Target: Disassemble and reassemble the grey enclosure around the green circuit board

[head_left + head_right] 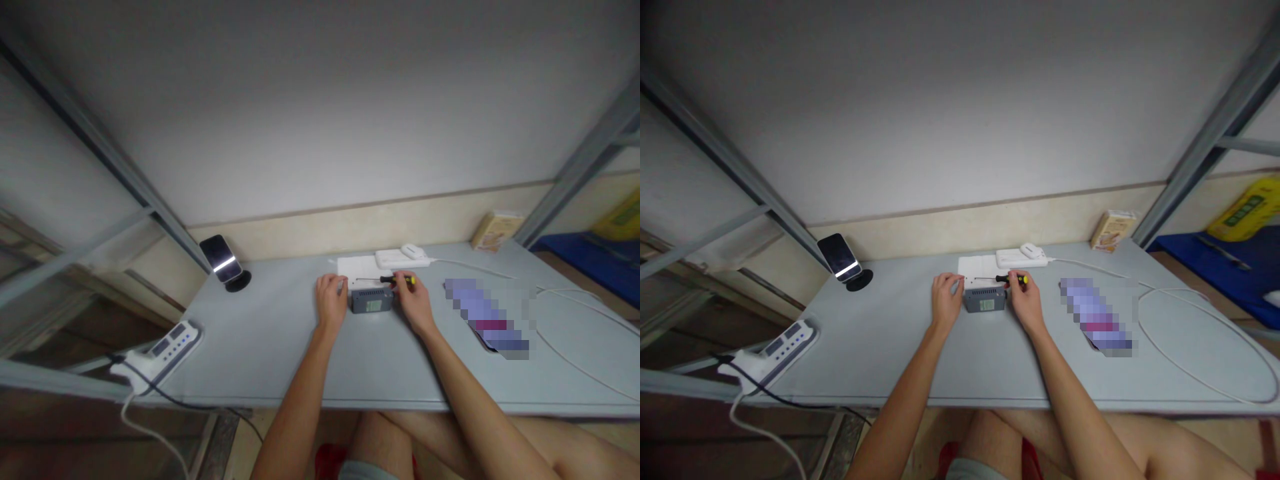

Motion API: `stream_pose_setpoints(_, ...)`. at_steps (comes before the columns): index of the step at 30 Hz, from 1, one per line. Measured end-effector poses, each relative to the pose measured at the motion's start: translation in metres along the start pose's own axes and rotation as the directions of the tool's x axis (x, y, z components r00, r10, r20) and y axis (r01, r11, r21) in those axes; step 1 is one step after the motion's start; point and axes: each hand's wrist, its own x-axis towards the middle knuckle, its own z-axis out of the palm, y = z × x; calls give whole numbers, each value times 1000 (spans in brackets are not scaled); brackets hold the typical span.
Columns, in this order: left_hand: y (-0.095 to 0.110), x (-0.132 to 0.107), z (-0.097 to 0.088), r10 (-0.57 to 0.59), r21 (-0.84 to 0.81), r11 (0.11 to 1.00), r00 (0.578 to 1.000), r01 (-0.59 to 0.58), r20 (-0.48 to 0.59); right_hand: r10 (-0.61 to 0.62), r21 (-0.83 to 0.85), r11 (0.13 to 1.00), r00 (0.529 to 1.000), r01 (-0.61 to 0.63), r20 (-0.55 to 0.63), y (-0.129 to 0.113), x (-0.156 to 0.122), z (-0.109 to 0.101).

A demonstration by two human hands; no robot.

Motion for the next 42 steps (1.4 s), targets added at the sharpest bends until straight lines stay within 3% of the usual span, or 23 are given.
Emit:
stream_pose_setpoints(5,1,0,0,-9,22,1000,998,7,64,82,154,984,996,-87,39,4,2,-2)
stream_pose_setpoints(12,-1,1,1,29,-28,999,993,-26,116,97,235,965,992,-114,84,7,3,-3)
stream_pose_setpoints(30,-4,0,-3,29,-79,997,992,-20,121,118,250,958,988,-140,102,-2,0,-2)
stream_pose_setpoints(42,-6,-1,0,61,-94,994,986,-46,156,120,336,929,985,-154,120,5,2,-5)
